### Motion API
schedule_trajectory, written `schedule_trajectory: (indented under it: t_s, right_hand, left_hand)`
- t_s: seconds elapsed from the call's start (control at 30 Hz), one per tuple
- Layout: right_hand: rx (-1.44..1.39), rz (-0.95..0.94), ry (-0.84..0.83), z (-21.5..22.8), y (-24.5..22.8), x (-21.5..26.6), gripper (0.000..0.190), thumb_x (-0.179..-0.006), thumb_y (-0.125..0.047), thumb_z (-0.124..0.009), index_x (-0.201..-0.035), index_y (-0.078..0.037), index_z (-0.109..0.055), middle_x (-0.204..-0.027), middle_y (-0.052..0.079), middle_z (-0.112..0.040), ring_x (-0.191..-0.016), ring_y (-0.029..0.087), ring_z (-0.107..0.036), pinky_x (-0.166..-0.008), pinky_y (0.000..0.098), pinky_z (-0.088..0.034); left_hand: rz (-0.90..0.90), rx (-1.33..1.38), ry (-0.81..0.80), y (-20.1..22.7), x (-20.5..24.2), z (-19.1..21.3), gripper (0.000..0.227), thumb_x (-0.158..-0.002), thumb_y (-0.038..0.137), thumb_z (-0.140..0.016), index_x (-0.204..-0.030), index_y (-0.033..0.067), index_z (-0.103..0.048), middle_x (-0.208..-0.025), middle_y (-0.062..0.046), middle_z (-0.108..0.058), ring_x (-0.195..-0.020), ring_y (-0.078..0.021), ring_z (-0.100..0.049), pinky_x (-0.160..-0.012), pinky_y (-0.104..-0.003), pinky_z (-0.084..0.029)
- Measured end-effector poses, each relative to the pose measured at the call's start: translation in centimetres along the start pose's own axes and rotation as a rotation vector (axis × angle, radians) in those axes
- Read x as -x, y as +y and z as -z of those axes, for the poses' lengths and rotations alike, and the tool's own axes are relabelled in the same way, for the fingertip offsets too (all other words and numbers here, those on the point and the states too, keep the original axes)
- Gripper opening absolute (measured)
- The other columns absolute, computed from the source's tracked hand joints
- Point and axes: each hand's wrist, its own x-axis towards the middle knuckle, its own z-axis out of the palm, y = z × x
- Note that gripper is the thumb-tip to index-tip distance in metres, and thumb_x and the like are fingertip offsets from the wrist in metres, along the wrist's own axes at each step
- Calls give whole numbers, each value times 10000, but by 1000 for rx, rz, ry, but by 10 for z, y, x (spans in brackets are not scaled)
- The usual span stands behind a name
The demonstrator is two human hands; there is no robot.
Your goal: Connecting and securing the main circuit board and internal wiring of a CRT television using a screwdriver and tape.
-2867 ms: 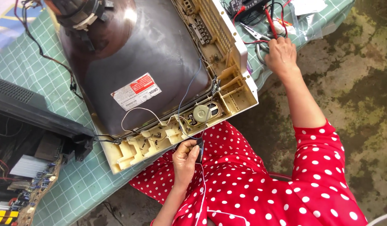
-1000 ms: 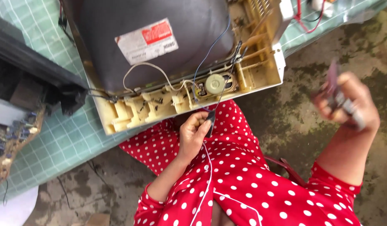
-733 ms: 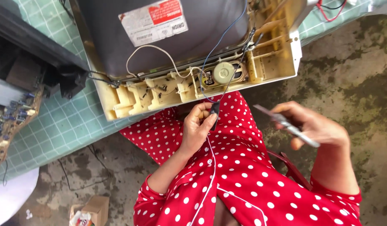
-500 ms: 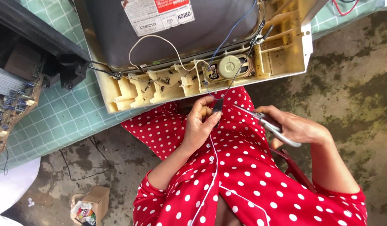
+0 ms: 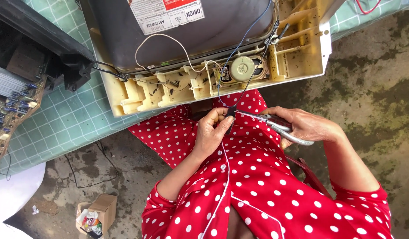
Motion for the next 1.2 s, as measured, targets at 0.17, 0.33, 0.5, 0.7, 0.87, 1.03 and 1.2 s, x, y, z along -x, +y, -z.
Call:
schedule_trajectory:
  t_s: [0.17,0.33,0.5,0.7,0.87,1.03,1.2]
  right_hand:
    - [22,25,16,4,-7,-3,1090,-491,-632,-916,-1403,-126,-601,-1159,219,-733,-1024,385,-748,-831,528,-612]
    - [49,45,31,7,-10,-8,1059,-505,-607,-933,-1385,-109,-620,-1159,213,-736,-1044,373,-747,-854,520,-603]
    - [61,79,8,12,-13,-13,996,-545,-577,-937,-1351,-73,-639,-1107,226,-744,-1041,389,-754,-868,528,-594]
    - [49,102,3,13,-6,-22,939,-579,-576,-914,-1342,-88,-664,-1088,194,-758,-1017,350,-762,-859,501,-600]
    - [39,164,16,14,-3,-24,852,-646,-539,-891,-1335,-86,-675,-1080,192,-766,-985,318,-767,-831,475,-610]
    - [49,182,38,12,2,-24,785,-699,-493,-874,-1336,-79,-678,-1085,206,-765,-983,300,-759,-823,463,-604]
    - [49,229,73,9,13,-24,751,-721,-440,-876,-1338,-59,-682,-1147,230,-770,-1072,360,-753,-870,485,-609]
  left_hand:
    - [8,-5,10,0,1,-2,195,-976,201,-726,-1109,58,-736,-728,-54,-719,-653,-79,-567,-636,-248,-506]
    - [-7,-4,20,2,0,-2,175,-979,174,-716,-1094,44,-735,-706,-50,-700,-647,-78,-543,-618,-254,-503]
    - [-11,-14,28,0,1,-2,174,-975,187,-724,-1079,48,-735,-697,-44,-695,-639,-72,-541,-605,-248,-499]
    - [-6,20,37,2,1,-1,137,-979,168,-717,-1056,57,-740,-692,-39,-706,-634,-57,-550,-585,-230,-503]
    - [-4,27,41,-3,0,0,132,-981,169,-716,-1042,53,-739,-696,-40,-719,-631,-52,-547,-578,-230,-509]
    - [10,33,40,-4,0,-1,130,-978,161,-716,-1027,44,-744,-682,-42,-718,-615,-50,-550,-562,-223,-511]
    - [27,39,41,-3,0,-1,139,-976,170,-721,-1025,44,-754,-691,-42,-728,-629,-43,-547,-556,-220,-511]
